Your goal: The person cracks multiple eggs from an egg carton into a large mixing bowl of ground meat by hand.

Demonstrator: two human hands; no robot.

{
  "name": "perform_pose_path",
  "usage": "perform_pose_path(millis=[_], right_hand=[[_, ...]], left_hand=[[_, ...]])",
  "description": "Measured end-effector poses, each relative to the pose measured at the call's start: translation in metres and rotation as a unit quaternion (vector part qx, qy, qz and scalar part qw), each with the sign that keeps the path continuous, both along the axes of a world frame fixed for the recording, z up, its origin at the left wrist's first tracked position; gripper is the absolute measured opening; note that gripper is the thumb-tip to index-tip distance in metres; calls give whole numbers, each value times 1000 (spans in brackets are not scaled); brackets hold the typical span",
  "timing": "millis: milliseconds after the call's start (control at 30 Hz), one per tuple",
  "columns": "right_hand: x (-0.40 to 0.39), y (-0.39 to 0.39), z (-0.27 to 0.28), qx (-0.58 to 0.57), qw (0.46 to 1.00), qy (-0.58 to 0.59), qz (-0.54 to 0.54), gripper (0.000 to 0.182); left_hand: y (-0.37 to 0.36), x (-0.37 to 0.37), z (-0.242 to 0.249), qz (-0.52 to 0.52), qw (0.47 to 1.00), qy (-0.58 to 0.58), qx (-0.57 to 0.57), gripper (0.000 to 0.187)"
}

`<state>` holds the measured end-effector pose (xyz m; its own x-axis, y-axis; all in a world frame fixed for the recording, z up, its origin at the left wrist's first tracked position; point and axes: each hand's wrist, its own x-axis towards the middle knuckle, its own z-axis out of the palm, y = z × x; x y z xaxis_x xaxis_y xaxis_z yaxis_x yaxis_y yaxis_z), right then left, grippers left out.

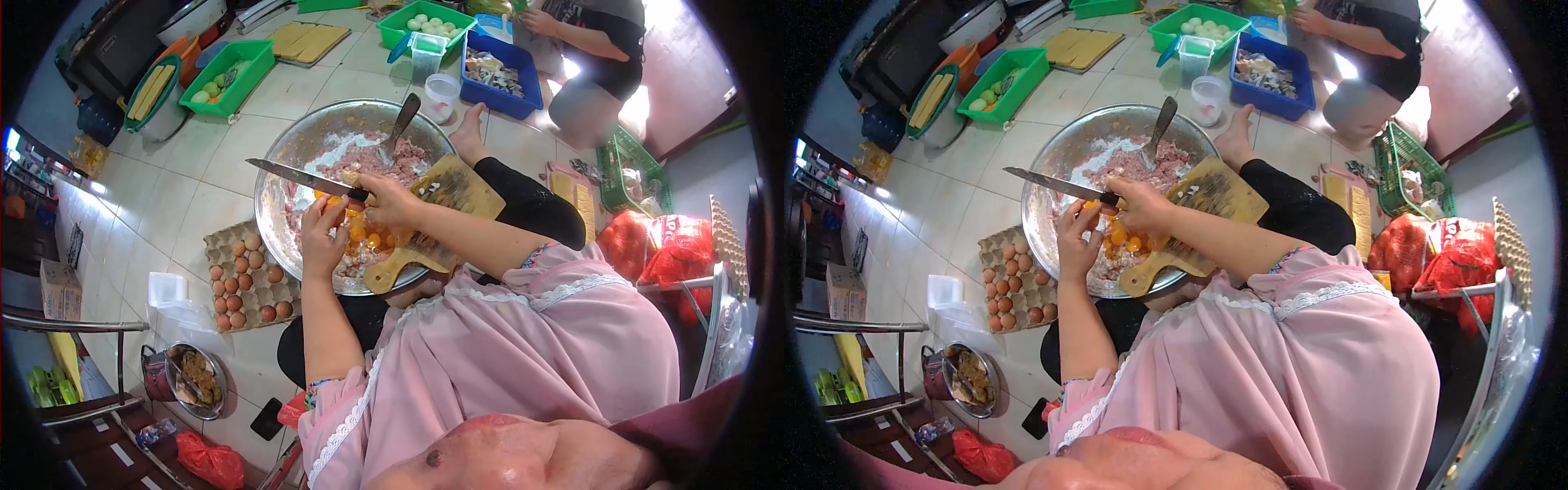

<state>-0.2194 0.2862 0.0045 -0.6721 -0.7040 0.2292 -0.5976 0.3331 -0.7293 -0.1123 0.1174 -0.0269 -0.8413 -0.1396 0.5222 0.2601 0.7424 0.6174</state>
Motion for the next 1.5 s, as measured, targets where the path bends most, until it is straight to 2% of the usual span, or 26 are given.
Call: perform_pose_path(millis=[167,667,767,867,1033,1133,1167,1200,1233,1267,1300,1333,1367,1400,1433,1467,1500], right_hand=[[2,2,-4,-29,1000,8,8,34],[4,3,9,-5,1000,12,7,29],[6,2,14,1,1000,1,5,25],[3,0,7,-43,999,-5,14,23],[4,-2,14,-16,998,-65,-17,25],[6,-1,12,-37,990,-128,-44,35],[8,-2,9,-51,986,-153,-51,39],[4,-2,0,-54,985,-153,-58,52],[3,-2,-3,-90,972,-211,-44,54],[1,-3,-14,-71,986,-139,-67,54],[8,-2,17,13,978,-203,-55,57],[4,-4,4,-3,982,-185,-36,57],[10,-6,9,-3,966,-252,-53,55],[14,-6,15,0,954,-298,-40,55],[11,-6,7,4,959,-281,-46,56],[11,-7,-2,-52,951,-301,-47,49],[13,-6,2,-56,945,-317,-48,44]], left_hand=[[3,0,5,-3,1000,9,-3,50],[4,2,9,-9,1000,19,0,48],[4,2,9,-7,1000,29,-3,48],[4,1,8,-8,999,36,-3,48],[4,2,8,-10,999,37,28,49],[2,-2,-5,-45,982,-13,185,50],[3,-6,-13,-86,962,-11,258,50],[1,-9,-26,-113,937,-9,329,51],[-3,-14,-46,-134,920,-28,368,54],[3,-11,-36,-148,899,-37,412,55],[8,-13,-40,-158,871,-13,465,54],[2,-12,-44,-124,901,-40,413,54],[-1,-11,-43,-98,900,-91,416,53],[2,-10,-41,-119,873,-32,472,51],[0,-6,-35,-121,847,-23,517,50],[-5,-3,-30,-131,817,-13,561,50],[-16,-1,-28,-92,841,12,533,48]])
